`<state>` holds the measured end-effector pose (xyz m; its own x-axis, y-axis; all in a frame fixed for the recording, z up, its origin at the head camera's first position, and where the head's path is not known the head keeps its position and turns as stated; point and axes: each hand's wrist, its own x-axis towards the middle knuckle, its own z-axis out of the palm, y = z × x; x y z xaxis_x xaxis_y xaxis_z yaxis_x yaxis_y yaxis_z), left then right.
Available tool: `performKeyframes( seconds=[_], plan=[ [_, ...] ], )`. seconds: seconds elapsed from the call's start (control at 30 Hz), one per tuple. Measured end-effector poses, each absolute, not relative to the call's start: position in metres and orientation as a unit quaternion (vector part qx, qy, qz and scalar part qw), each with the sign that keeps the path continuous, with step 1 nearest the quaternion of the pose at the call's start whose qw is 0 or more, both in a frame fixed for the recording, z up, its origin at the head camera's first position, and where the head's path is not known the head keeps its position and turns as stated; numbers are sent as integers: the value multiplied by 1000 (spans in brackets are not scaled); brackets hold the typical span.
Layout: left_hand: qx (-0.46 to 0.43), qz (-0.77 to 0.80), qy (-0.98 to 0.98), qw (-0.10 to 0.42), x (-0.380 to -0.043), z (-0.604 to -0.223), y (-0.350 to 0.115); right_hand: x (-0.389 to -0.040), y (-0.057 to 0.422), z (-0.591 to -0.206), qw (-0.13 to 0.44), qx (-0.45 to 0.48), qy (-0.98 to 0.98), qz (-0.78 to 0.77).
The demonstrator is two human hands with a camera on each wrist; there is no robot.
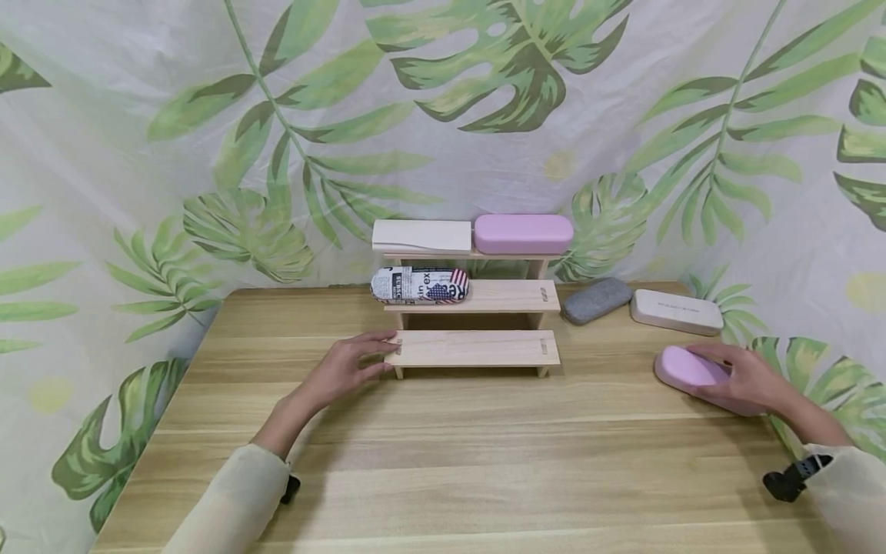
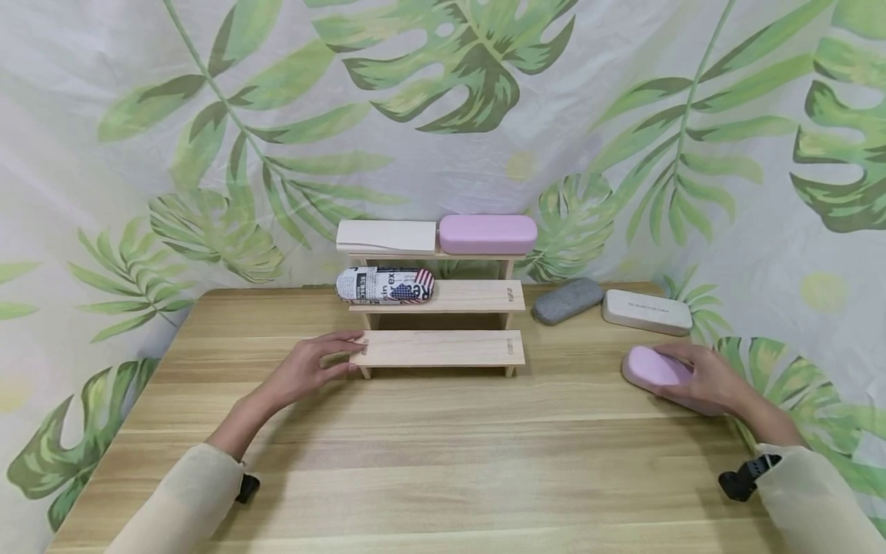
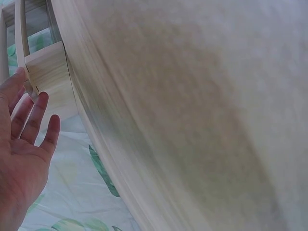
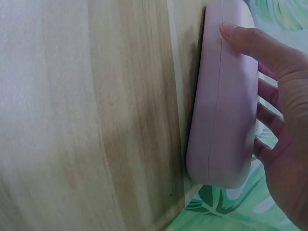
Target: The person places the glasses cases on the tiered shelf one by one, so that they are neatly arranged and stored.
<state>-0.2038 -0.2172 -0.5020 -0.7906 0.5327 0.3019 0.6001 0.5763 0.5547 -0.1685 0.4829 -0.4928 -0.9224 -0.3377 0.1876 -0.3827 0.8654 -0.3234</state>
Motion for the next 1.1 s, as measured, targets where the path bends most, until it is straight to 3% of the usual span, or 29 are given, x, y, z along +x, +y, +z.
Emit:
performKeyframes(
  seconds=[1.1],
  plan=[
    [-318,-337,-885,45,-203,-499,-217,-158,490,-497,78,163,-974,138]
  ],
)
